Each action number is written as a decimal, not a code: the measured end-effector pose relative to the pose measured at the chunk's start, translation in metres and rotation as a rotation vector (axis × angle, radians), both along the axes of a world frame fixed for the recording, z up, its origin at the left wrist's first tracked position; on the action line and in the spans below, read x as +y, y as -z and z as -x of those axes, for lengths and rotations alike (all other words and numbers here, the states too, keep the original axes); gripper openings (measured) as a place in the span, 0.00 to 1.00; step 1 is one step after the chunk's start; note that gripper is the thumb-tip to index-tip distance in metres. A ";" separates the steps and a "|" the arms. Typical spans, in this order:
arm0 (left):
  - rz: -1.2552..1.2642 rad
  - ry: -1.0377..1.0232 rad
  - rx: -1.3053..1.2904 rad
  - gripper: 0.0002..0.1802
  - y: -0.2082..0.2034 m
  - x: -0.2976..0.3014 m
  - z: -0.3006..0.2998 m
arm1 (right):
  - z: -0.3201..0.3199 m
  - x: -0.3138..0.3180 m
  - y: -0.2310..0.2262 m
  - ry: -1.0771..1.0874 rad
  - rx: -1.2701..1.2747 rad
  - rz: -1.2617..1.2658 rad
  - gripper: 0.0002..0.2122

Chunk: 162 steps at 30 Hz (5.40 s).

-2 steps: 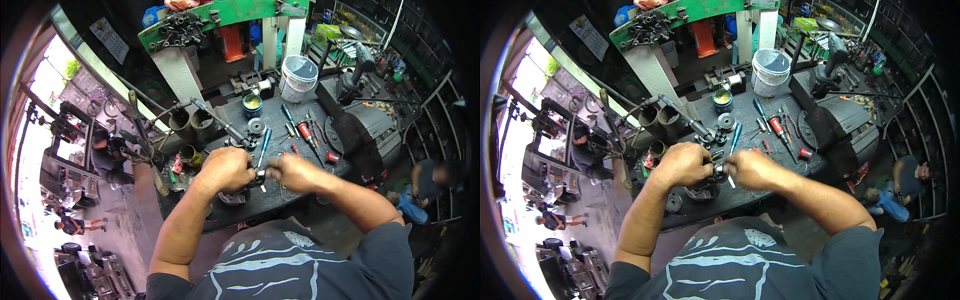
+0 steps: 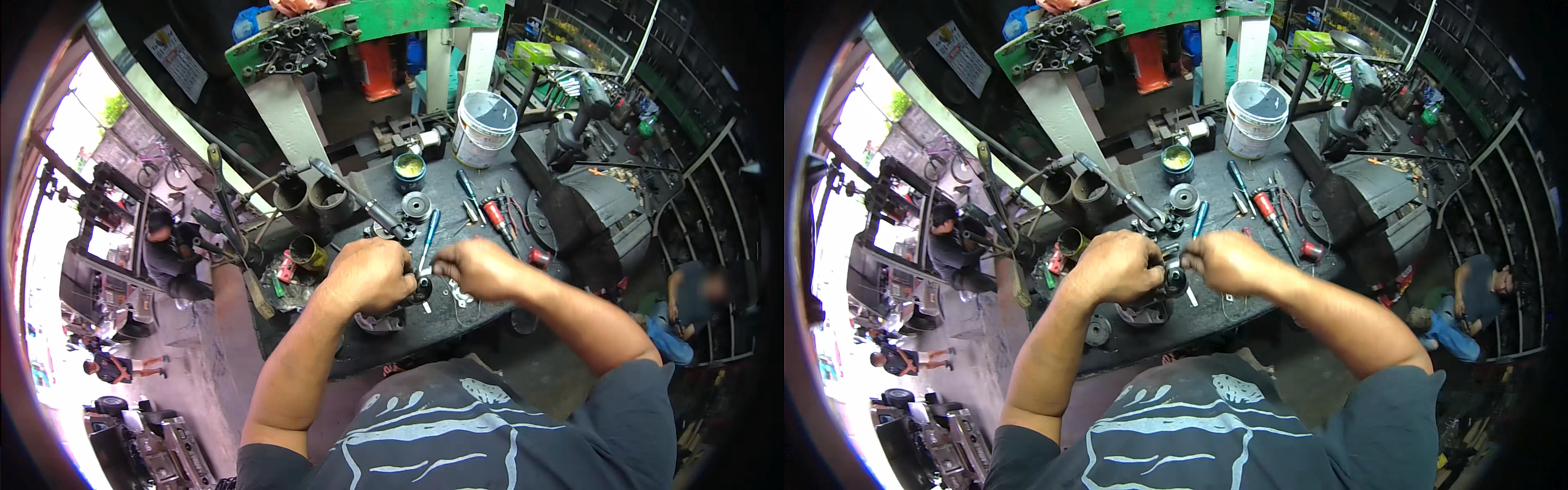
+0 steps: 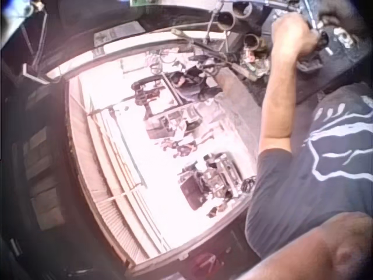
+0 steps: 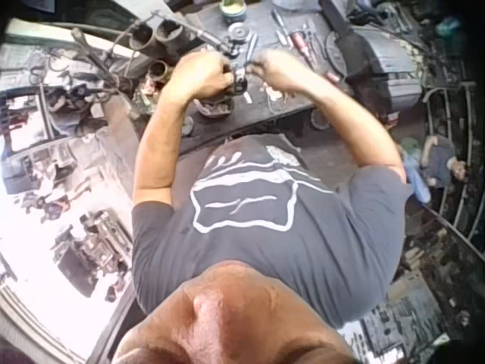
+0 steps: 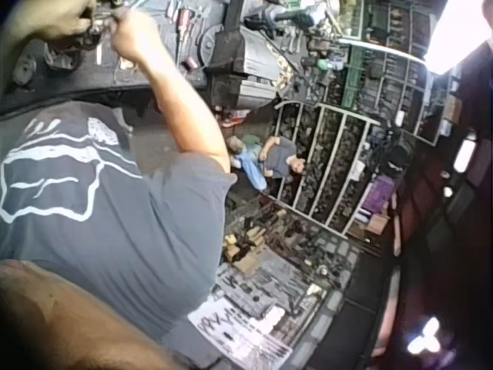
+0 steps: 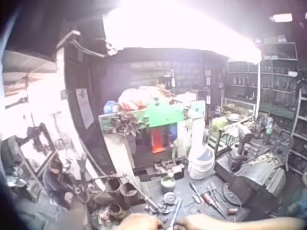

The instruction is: The person assembles a small mechanical component on a workbench, using a screwdriver and pliers to tighten and adjust parts. The person repeatedly handles the component, aligns pieces, and secures them with tools while other people work in the background.

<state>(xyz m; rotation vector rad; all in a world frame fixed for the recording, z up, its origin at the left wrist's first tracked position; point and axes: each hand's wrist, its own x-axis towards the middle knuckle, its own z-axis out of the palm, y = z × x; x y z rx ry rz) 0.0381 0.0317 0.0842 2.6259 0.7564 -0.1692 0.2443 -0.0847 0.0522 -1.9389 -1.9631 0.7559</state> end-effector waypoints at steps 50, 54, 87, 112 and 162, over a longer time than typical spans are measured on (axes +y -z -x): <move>-0.309 -0.011 -0.034 0.12 0.004 -0.047 -0.007 | -0.119 -0.110 0.147 0.207 0.552 0.017 0.13; -0.257 -0.045 0.034 0.12 -0.001 -0.044 -0.011 | -0.142 -0.126 0.182 0.243 0.632 0.136 0.14; 0.109 -0.126 0.161 0.16 -0.015 -0.005 -0.016 | -0.022 -0.054 0.065 -0.113 1.200 0.355 0.14; 0.089 -0.048 0.127 0.20 -0.008 0.013 -0.011 | -0.020 -0.010 0.013 0.073 0.596 0.287 0.13; -0.568 -0.014 0.001 0.12 0.030 -0.056 -0.006 | -0.083 -0.089 0.162 0.291 1.024 0.215 0.14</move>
